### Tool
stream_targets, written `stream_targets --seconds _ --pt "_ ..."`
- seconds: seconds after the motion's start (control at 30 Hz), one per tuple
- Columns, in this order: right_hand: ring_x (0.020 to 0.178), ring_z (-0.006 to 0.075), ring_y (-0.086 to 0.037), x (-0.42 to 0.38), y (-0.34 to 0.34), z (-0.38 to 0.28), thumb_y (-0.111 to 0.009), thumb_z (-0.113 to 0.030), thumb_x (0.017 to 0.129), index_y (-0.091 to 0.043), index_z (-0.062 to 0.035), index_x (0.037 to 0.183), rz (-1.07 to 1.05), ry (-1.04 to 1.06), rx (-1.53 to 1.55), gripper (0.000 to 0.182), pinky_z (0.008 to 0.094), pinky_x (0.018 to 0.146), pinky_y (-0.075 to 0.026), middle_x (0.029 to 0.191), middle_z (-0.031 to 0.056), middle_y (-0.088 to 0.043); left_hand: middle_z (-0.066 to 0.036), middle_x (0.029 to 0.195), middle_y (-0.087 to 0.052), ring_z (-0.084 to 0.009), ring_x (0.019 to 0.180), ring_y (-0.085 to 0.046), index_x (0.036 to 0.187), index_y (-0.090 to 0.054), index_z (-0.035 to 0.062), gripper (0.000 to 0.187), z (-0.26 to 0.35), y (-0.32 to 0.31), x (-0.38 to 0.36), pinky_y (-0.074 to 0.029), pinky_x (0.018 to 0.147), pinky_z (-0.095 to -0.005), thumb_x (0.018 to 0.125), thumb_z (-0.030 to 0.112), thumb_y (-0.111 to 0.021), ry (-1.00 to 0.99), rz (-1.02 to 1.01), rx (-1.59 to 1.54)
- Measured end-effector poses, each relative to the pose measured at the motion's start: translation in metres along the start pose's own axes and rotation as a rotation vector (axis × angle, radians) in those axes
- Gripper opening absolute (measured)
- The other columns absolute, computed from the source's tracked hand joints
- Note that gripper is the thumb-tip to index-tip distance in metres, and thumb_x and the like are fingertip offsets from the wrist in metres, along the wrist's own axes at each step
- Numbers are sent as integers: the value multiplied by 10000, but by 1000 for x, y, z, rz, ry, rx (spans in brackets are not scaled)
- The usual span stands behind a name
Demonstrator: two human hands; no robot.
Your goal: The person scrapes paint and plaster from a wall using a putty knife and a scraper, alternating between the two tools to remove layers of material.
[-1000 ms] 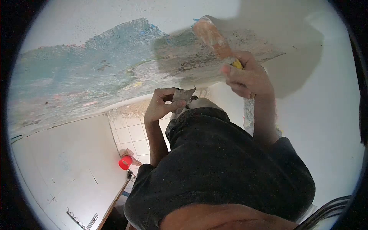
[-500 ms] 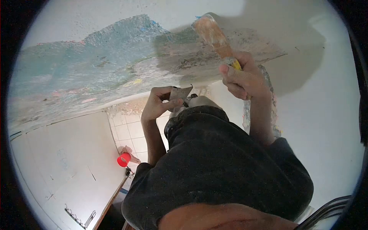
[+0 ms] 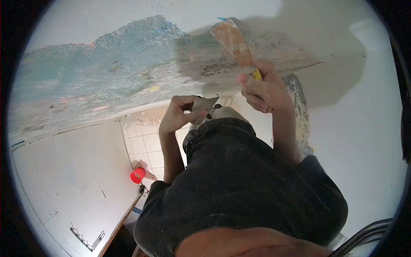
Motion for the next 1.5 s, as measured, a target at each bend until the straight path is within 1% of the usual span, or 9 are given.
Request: stream_targets --seconds 0.17,0.37,0.6,0.97,1.07,1.27,1.37,1.47,1.5 --pt "335 28 -355 -2 -1 -3 -694 -244 892 -542 -31 1318 17 21 36 501 212 302 -281 491 -50 -451 -3 715 -641 -61 643 -576 891 -706 -24 195 -2 4 -1 -476 536 -238 772 101 -795 -106 29 -35" --pt "335 31 -361 0 3 11 -698 -224 888 -548 17 1278 -39 64 202 481 215 295 -274 488 -49 -442 -11 719 -654 -61 641 -580 894 -711 -16 186 -2 1 -4 -483 557 -242 776 106 -789 -77 24 -77" --pt "334 37 -370 6 -2 17 -704 -219 883 -544 6 1289 -11 18 109 492 215 298 -282 491 -40 -458 -33 774 -684 -81 661 -604 921 -718 -13 216 15 -1 -7 -509 616 -267 767 116 -798 -98 17 19" --pt "318 53 -377 12 -14 17 -694 -164 883 -529 31 1261 4 15 154 456 230 292 -289 487 -28 -460 -41 779 -685 -78 682 -608 972 -721 -12 243 -3 -1 -10 -506 583 -255 772 106 -794 -41 -13 -13" --pt "314 52 -371 10 -10 26 -685 -137 887 -537 33 1236 -28 33 225 416 231 291 -283 487 -27 -456 -43 842 -687 -104 765 -608 972 -710 -40 253 2 1 -14 -509 730 -291 739 31 -777 7 18 10" --pt "323 40 -364 9 -9 35 -685 -122 886 -557 29 1211 29 82 215 381 226 291 -277 491 -34 -450 -42 827 -682 -101 767 -615 969 -712 -35 249 -2 3 -12 -518 714 -292 755 68 -785 28 -14 20" --pt "327 36 -360 9 -10 27 -691 -128 882 -569 17 1201 -67 87 263 371 225 291 -268 492 -38 -448 -36 830 -688 -92 754 -612 960 -710 -33 262 7 3 -11 -517 695 -283 756 102 -803 -40 -7 38" --pt "326 34 -350 23 -18 20 -697 -147 881 -569 6 1217 -78 82 113 391 224 292 -263 495 -44 -443 -42 839 -693 -95 762 -616 970 -709 -36 274 1 4 -8 -521 703 -287 753 99 -806 -35 -10 32" --pt "316 36 -340 20 -17 23 -669 -127 896 -554 -16 1232 -69 82 132 373 223 282 -255 481 -42 -422 -30 780 -681 -74 684 -600 969 -715 -15 254 2 2 -8 -501 615 -259 773 120 -803 -71 5 16"
Point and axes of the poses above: each hand's wrist, its own x-axis towards the middle knuckle, its own y-axis out of the back of the hand, z = x × y, the point moved 7 cm from there along x, towards the middle knuckle
